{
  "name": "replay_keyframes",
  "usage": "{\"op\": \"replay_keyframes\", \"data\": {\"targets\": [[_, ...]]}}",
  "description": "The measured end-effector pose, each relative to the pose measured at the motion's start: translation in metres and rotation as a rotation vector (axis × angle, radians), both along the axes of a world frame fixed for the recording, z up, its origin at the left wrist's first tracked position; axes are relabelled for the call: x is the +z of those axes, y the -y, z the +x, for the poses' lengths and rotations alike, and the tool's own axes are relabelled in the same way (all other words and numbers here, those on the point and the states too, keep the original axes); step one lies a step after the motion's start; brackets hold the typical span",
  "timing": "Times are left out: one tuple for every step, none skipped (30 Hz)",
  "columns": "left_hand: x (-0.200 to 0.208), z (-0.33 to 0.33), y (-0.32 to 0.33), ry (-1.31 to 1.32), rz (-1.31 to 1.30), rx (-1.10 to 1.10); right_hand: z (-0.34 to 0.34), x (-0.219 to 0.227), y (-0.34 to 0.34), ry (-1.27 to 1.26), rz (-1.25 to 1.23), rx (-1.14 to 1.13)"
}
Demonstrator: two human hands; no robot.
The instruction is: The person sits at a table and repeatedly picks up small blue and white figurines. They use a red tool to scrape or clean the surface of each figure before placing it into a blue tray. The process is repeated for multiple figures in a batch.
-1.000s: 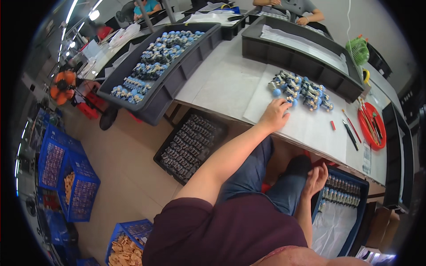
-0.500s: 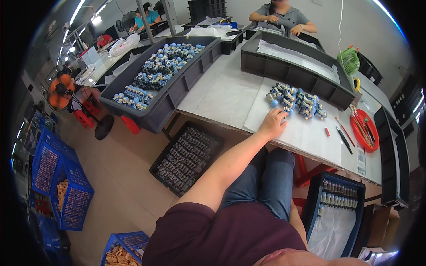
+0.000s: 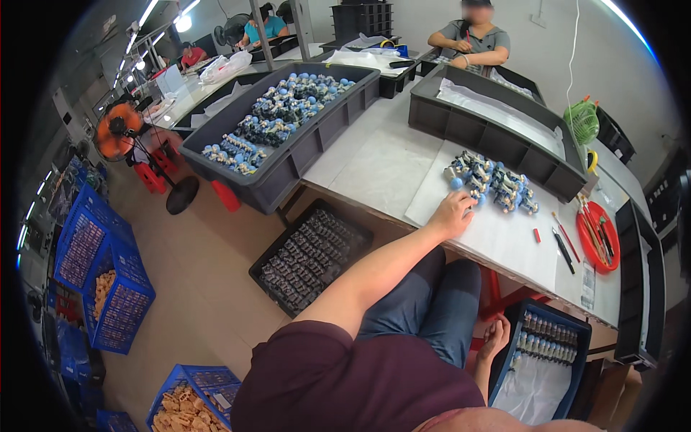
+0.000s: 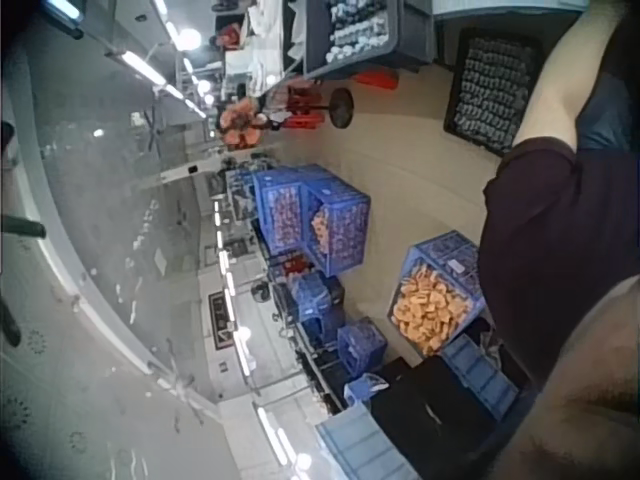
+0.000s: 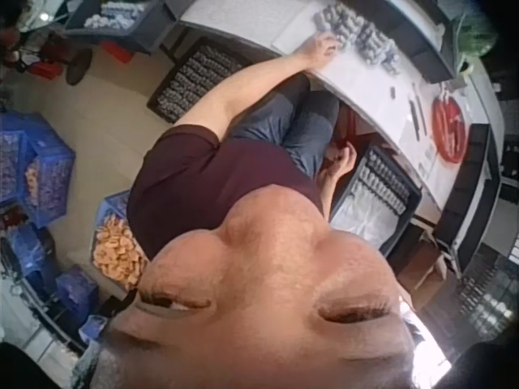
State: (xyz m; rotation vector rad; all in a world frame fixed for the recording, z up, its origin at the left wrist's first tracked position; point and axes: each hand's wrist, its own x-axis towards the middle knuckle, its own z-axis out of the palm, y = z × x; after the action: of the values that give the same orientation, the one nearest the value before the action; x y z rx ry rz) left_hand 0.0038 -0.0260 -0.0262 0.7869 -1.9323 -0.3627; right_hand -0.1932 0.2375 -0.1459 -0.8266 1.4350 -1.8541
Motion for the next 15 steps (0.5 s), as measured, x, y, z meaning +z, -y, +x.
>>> {"op": "replay_keyframes", "data": {"targets": [[0.000, 0.000, 0.001, -0.008, 0.000, -0.010, 0.008, 0.024, 0.009, -0.116, -0.051, 0.042], [0.001, 0.001, 0.001, -0.022, -0.059, 0.009, 0.017, 0.054, 0.019, -0.212, -0.064, 0.059], [0.004, -0.001, 0.002, -0.033, -0.053, -0.001, 0.023, 0.076, 0.033, -0.294, -0.123, 0.082], [0.005, -0.001, 0.001, -0.041, -0.041, -0.008, 0.030, 0.094, 0.046, -0.373, -0.175, 0.107], [0.006, 0.000, 0.000, -0.049, -0.020, -0.015, 0.035, 0.110, 0.059, -0.450, -0.219, 0.134], [0.011, 0.000, -0.003, -0.039, -0.041, 0.004, 0.039, 0.127, 0.076, -0.547, -0.261, 0.130], [0.012, 0.001, -0.004, -0.038, -0.014, -0.008, 0.044, 0.144, 0.092, -0.592, -0.224, 0.141], [0.011, 0.003, -0.005, -0.032, 0.011, -0.015, 0.049, 0.159, 0.109, -0.632, -0.192, 0.155], [0.012, 0.005, -0.006, -0.026, 0.036, -0.021, 0.051, 0.169, 0.132, -0.701, -0.220, 0.134], [0.015, 0.006, -0.008, -0.047, 0.075, -0.029, 0.056, 0.177, 0.152, -0.712, -0.175, 0.123], [0.021, 0.004, -0.012, -0.070, 0.113, -0.044, 0.058, 0.180, 0.169, -0.718, -0.141, 0.110], [0.026, 0.004, -0.014, -0.090, 0.150, -0.058, 0.062, 0.182, 0.184, -0.693, -0.083, 0.129], [0.030, 0.006, -0.015, -0.127, 0.252, -0.096, 0.066, 0.183, 0.195, -0.669, -0.036, 0.149], [0.032, 0.007, -0.015, -0.165, 0.354, -0.135, 0.068, 0.175, 0.201, -0.725, 0.011, 0.200], [0.032, 0.007, -0.015, -0.204, 0.457, -0.176, 0.069, 0.164, 0.205, -0.781, 0.059, 0.249]]}}
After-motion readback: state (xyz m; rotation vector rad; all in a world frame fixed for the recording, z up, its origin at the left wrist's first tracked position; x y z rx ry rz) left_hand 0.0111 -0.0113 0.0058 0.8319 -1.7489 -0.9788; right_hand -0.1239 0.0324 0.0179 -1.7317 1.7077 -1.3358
